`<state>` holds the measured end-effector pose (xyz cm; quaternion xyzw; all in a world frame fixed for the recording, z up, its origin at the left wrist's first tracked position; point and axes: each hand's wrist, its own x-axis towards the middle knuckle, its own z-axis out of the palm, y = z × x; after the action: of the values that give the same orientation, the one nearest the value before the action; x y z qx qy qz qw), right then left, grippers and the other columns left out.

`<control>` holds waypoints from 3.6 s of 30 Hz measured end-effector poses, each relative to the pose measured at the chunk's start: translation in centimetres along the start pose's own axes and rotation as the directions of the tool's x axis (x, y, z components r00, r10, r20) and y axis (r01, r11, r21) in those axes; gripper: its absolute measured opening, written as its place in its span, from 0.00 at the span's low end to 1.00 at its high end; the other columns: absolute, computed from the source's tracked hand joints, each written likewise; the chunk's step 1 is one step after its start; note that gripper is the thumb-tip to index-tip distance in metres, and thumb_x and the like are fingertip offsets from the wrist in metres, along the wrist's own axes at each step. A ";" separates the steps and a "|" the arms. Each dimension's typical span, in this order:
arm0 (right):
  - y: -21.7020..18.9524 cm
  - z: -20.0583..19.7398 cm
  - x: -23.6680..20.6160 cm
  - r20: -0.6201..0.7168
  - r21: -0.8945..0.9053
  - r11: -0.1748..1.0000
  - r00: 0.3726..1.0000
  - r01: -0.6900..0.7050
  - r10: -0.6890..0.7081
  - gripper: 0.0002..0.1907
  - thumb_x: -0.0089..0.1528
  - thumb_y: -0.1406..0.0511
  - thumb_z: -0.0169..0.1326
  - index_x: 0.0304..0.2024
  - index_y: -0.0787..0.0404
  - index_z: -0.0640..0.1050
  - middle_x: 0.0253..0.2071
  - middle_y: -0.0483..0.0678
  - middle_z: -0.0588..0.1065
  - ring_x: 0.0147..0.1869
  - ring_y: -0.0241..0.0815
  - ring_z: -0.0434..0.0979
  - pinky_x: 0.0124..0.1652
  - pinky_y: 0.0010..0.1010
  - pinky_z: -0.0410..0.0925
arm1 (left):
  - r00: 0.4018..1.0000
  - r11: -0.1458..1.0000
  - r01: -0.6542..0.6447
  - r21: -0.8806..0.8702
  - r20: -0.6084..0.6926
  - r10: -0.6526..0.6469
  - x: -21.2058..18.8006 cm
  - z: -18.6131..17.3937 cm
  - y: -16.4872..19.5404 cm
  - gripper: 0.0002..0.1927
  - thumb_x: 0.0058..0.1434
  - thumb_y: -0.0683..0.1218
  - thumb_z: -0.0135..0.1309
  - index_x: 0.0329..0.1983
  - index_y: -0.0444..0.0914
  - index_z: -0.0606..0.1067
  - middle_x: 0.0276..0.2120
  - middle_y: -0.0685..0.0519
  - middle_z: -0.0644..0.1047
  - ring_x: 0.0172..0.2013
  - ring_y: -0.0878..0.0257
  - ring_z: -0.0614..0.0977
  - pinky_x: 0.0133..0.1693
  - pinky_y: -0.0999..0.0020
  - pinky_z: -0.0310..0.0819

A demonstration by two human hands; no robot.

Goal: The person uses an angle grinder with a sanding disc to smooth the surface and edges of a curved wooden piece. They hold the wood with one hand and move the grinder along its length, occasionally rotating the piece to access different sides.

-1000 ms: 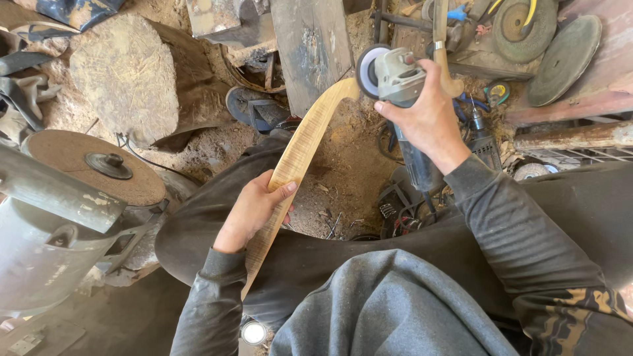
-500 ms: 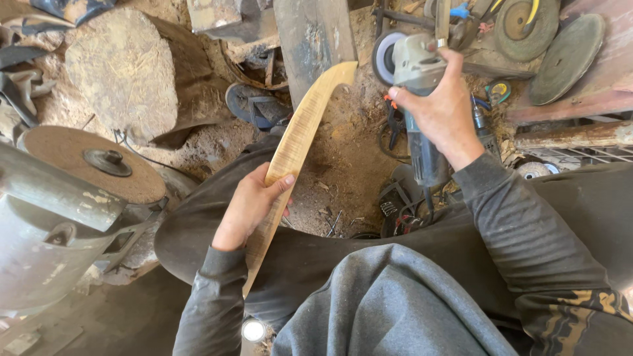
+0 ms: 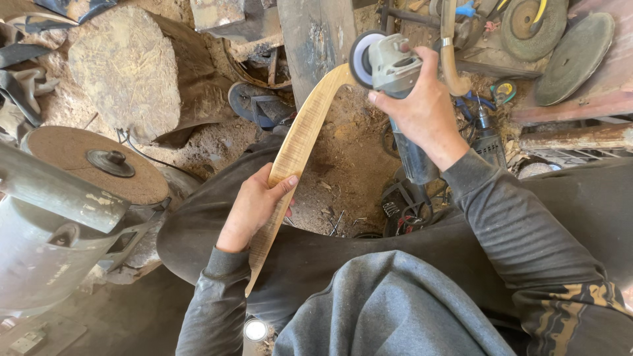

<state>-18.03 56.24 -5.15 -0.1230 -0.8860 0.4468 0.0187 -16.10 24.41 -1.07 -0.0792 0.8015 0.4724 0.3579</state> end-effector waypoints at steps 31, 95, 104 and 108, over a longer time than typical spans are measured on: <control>-4.9 2.2 -3.0 0.220 -0.155 0.976 0.968 0.156 -0.120 0.44 0.61 0.55 0.67 0.67 0.62 0.55 0.52 0.66 0.77 0.45 0.58 0.85 0.41 0.41 0.79 | 0.999 0.999 -0.037 -0.026 0.005 0.037 0.0 -0.1 -0.3 0.16 0.64 0.51 0.59 0.42 0.33 0.75 0.21 0.53 0.78 0.18 0.67 0.79 0.22 0.68 0.75; -0.9 -5.6 -4.6 0.196 -0.103 0.946 0.938 0.309 -0.285 0.41 0.65 0.60 0.72 0.66 0.65 0.57 0.54 0.68 0.78 0.58 0.60 0.83 0.56 0.42 0.77 | 0.900 0.887 0.011 -0.461 0.392 0.192 -2.0 1.5 -4.3 0.42 0.65 0.43 0.56 0.78 0.38 0.49 0.63 0.47 0.69 0.62 0.62 0.71 0.61 0.69 0.66; -2.7 -4.5 -5.0 0.328 -0.251 0.907 0.911 0.338 -0.249 0.44 0.62 0.56 0.71 0.68 0.64 0.58 0.47 0.67 0.78 0.47 0.63 0.83 0.46 0.45 0.77 | 0.963 0.891 0.025 -0.453 0.251 0.101 -0.4 1.7 -5.0 0.37 0.70 0.42 0.52 0.81 0.42 0.55 0.49 0.49 0.78 0.49 0.65 0.76 0.54 0.71 0.71; -3.4 -4.5 -5.4 0.361 -0.267 0.880 0.887 0.393 -0.287 0.44 0.61 0.55 0.70 0.68 0.63 0.58 0.46 0.67 0.79 0.45 0.64 0.83 0.43 0.46 0.77 | 0.937 0.839 -0.028 -0.544 0.278 0.211 -1.0 1.9 -5.0 0.39 0.68 0.39 0.52 0.80 0.42 0.52 0.51 0.49 0.78 0.52 0.67 0.78 0.57 0.72 0.71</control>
<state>-12.81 56.58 0.63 0.1071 -0.9477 0.2940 -0.0629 -12.13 23.04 -4.52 -0.0450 0.5719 0.7039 0.4189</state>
